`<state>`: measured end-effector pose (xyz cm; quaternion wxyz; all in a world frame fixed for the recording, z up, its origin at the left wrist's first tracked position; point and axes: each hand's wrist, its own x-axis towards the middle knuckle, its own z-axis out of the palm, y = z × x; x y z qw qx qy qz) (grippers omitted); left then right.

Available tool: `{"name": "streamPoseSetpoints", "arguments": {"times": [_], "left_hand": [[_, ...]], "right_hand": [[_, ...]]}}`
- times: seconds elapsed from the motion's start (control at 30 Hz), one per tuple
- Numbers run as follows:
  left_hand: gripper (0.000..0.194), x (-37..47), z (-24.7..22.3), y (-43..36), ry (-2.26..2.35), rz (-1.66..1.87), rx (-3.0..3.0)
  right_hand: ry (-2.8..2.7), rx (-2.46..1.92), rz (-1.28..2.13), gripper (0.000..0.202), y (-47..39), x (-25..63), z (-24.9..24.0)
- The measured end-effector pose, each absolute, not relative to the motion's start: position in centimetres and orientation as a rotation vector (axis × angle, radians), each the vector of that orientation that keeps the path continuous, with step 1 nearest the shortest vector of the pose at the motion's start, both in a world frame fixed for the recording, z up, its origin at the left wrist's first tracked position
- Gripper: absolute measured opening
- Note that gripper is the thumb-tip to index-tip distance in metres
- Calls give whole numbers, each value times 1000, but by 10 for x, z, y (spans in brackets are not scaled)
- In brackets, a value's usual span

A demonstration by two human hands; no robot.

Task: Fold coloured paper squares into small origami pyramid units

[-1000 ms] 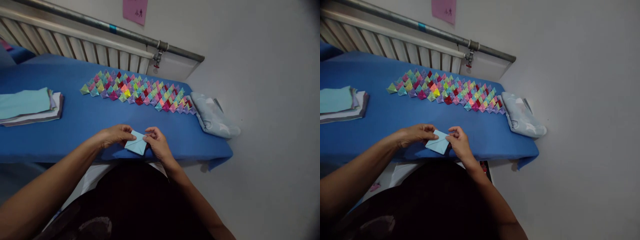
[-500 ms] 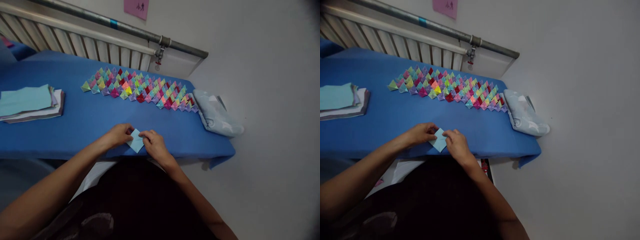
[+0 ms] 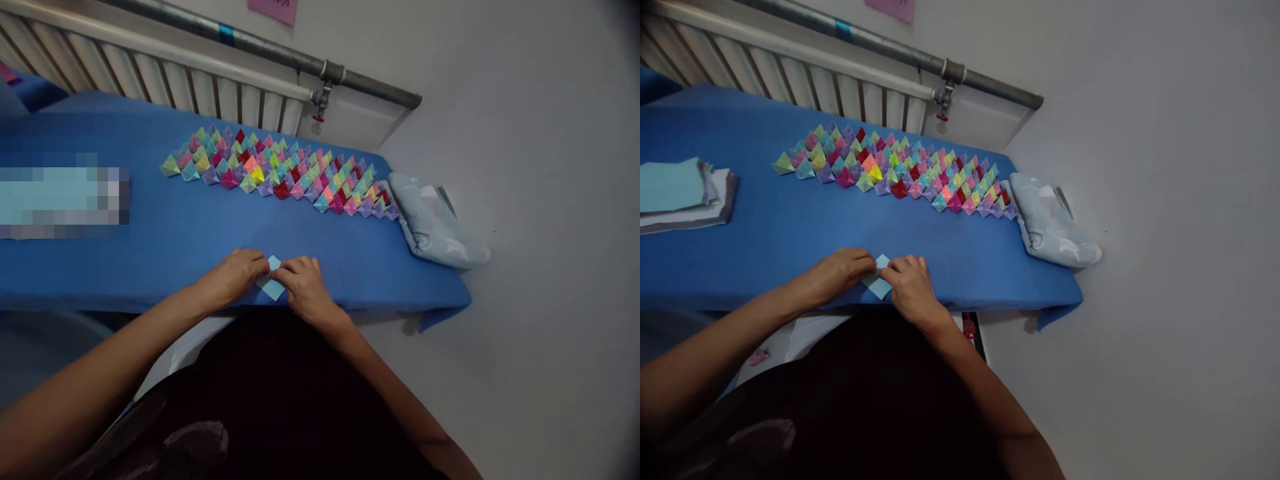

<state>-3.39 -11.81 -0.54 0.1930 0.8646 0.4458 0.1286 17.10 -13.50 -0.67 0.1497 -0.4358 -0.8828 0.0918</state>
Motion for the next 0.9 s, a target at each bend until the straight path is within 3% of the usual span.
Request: {"name": "streamPoseSetpoints", "arguments": {"times": [0.1,0.27,0.53,0.9], "left_hand": [[27,-41,-10,-127,1179,385,2475],[18,-47,-13,-137,1119,495,2607],[19,-46,-14,-138,1103,607,2969],[19,-43,-16,-138,1160,636,2995]], "right_hand": [[-2560,-1199,368,37,-137,175,-6],[-2517,-1188,466,29,-139,181,-4],[-2494,-1193,512,32,-139,183,-4],[-2526,-1196,532,34,-137,183,-3]]}}
